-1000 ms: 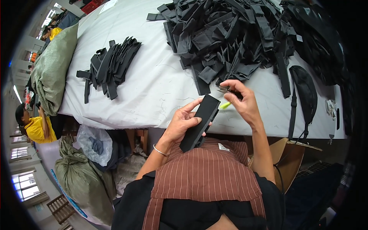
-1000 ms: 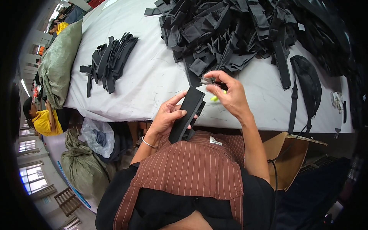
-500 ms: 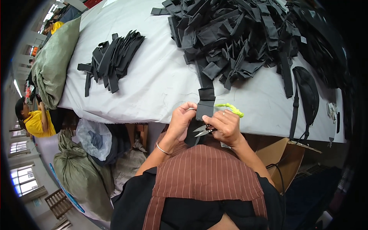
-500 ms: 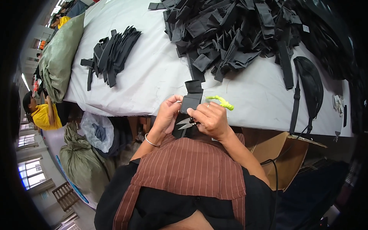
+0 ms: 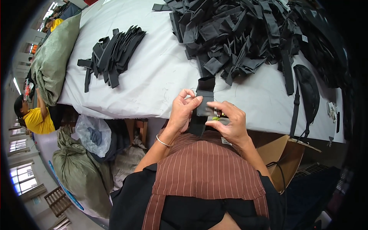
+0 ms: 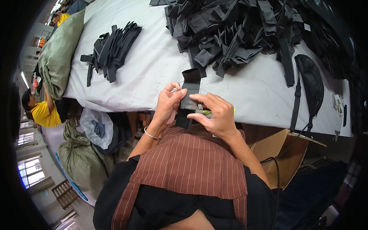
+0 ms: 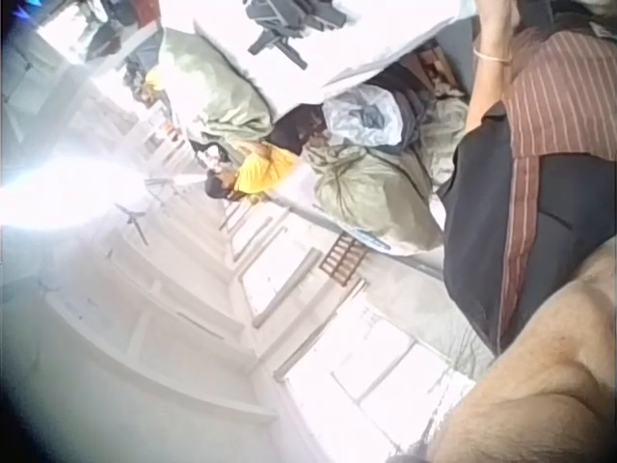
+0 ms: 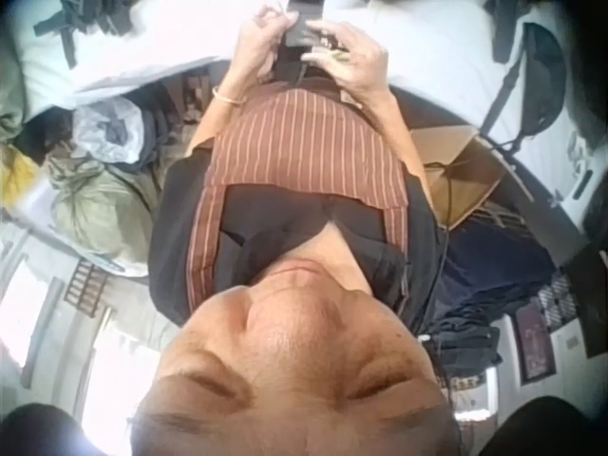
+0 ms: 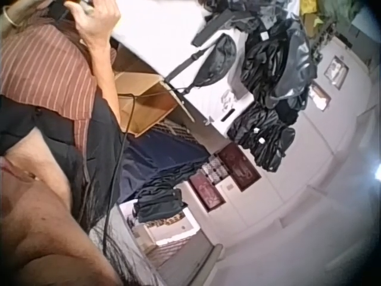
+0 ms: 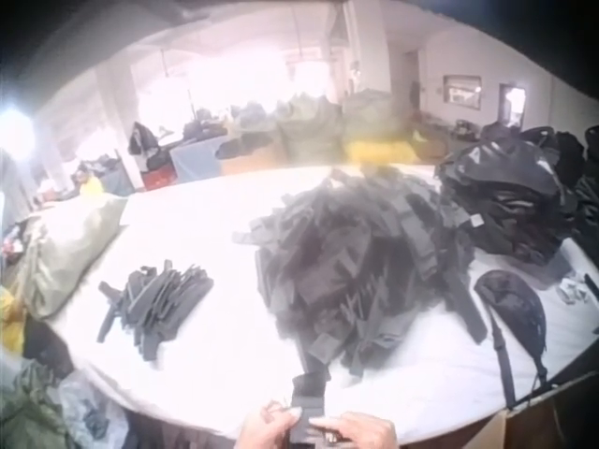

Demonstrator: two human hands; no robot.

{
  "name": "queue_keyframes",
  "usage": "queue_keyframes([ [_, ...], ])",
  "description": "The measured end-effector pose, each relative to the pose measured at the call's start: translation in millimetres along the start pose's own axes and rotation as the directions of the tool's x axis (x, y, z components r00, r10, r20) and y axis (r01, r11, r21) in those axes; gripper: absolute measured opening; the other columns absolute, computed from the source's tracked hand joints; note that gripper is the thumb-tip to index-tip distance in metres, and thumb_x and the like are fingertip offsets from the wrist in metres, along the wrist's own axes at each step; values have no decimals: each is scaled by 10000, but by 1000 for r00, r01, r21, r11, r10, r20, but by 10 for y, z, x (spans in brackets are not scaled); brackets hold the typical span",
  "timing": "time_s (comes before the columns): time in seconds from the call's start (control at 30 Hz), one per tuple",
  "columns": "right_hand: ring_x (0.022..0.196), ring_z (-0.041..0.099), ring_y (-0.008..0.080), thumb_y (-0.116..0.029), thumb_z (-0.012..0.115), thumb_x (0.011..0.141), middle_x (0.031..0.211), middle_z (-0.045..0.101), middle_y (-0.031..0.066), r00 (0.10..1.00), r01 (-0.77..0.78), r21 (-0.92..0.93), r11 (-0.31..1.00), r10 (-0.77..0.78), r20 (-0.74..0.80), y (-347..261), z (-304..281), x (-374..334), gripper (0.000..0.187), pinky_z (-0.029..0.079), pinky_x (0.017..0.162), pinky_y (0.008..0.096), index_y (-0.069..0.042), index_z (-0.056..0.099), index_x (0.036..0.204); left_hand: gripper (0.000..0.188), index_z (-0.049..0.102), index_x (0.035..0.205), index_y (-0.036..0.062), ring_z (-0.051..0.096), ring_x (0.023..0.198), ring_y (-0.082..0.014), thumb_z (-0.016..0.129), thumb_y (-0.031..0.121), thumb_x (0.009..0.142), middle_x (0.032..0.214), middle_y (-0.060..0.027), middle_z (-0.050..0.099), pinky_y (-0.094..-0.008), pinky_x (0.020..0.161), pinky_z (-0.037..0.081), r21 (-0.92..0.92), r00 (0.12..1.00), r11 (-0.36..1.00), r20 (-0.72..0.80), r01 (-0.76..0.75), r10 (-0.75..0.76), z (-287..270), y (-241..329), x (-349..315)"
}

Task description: Trimming excess threads from black fabric straps using snips.

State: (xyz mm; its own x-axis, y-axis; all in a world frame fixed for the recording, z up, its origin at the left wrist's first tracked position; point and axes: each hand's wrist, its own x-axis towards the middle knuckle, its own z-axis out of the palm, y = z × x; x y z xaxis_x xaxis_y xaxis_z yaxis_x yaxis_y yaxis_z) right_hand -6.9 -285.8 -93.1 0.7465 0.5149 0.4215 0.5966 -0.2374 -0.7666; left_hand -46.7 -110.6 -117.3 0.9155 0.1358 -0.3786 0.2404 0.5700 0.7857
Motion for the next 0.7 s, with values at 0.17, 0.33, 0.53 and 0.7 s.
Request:
queue_keyframes([
  [0.17,662,610,218,-161,736,747,779,635,49,986,-168,-94,981,169,8,-62,3,-72,214,464,577,328,-85,645,926,198,452,911,117,485,534,4,639,55,889,674,42,576,-133,408,299,-33,984,985,-62,-169,167,118,-17,0],
  [0.33,674,608,224,-149,727,749,774,635,37,986,-164,-157,974,162,-23,-138,37,-79,168,465,595,333,-85,636,876,215,438,906,101,524,700,-31,628,3,883,760,6,591,-173,620,417,-29,982,983,-57,-179,177,73,-52,1],
  [0.53,669,598,216,-155,730,739,759,633,27,991,-132,-218,967,130,-23,-152,54,-86,164,457,610,334,-89,636,858,209,435,904,98,537,703,-38,623,8,887,763,-8,601,-177,619,425,-91,984,981,-55,-174,170,97,-56,-1],
  [0.7,650,591,207,-151,729,738,755,634,23,994,-103,-255,962,106,-1,-161,38,-81,153,450,616,326,-96,639,848,214,434,915,100,546,714,-40,626,10,885,766,-17,609,-186,621,438,-52,985,985,-66,-165,162,94,-50,-8],
])
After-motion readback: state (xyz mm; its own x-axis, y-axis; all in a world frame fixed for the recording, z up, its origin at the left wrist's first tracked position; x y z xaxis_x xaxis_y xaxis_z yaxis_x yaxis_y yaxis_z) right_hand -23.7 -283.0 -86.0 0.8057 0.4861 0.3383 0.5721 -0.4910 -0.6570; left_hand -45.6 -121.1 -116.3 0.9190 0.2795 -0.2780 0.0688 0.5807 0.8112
